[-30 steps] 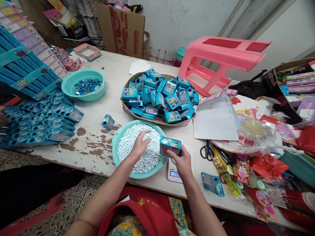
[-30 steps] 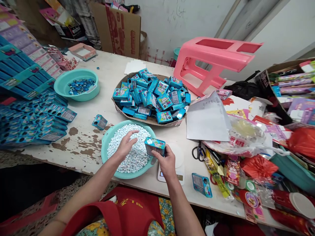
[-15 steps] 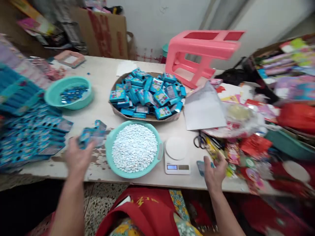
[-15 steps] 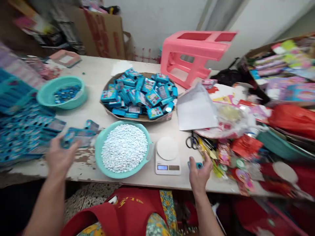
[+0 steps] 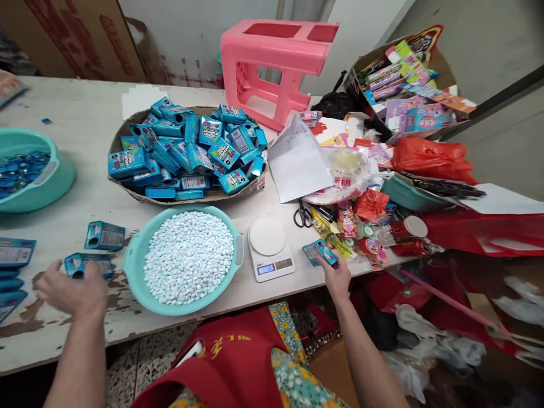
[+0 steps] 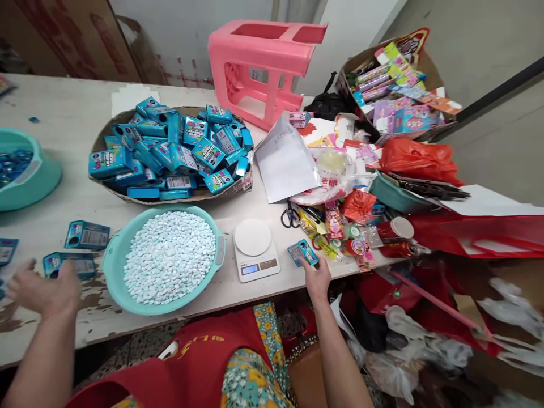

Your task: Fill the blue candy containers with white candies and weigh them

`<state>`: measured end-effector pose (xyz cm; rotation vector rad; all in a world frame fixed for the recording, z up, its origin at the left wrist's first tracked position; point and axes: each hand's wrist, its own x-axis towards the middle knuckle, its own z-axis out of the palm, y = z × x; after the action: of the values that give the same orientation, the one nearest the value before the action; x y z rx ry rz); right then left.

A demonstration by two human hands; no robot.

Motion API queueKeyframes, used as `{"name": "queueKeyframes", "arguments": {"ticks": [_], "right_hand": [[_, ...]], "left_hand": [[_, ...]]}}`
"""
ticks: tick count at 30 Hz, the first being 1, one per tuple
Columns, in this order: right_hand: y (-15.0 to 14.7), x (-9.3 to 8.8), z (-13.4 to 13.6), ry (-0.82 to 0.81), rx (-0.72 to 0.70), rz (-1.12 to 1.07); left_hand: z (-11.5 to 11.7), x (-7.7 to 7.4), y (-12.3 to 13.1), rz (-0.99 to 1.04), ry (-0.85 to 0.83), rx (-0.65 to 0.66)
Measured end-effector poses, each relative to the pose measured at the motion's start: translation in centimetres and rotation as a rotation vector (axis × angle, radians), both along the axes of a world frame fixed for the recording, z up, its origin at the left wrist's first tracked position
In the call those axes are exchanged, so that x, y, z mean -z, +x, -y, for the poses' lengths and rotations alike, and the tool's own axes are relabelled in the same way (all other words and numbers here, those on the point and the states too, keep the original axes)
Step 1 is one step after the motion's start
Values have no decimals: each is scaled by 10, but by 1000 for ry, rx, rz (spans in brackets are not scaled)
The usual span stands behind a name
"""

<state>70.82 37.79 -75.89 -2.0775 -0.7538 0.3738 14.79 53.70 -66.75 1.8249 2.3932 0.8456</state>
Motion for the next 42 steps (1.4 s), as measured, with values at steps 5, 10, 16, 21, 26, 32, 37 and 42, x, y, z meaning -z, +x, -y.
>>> {"name": "queueKeyframes", "arguments": {"ticks": [5,10,16,21,26,32,37,42], "right_hand": [[-40,-27,-40,157,-169,-24],[-80,-24,-85,171,-396,25],[-76,-17,-85,158,-340,-94],[-51,-17,-63,165,-159,-189],[-41,-13,-52,128,-111,-195],[-56,-21,-64,138,-155,-216],[-73,-26,-81,183,-280,-188],[-93,-30,-101,130,-390,-150]], "left_hand": [[1,16,92,-53,-70,370],[-2,31,162,-289,-349,551],[-9,38,163,-355,-343,553],[-19,28,152,308,-257,332],[-28,3,141,1497,-179,151],[-40,-6,143,1942,-263,-28],[-45,-2,148,1968,-270,-141],[-43,9,154,1950,-408,-160]]}}
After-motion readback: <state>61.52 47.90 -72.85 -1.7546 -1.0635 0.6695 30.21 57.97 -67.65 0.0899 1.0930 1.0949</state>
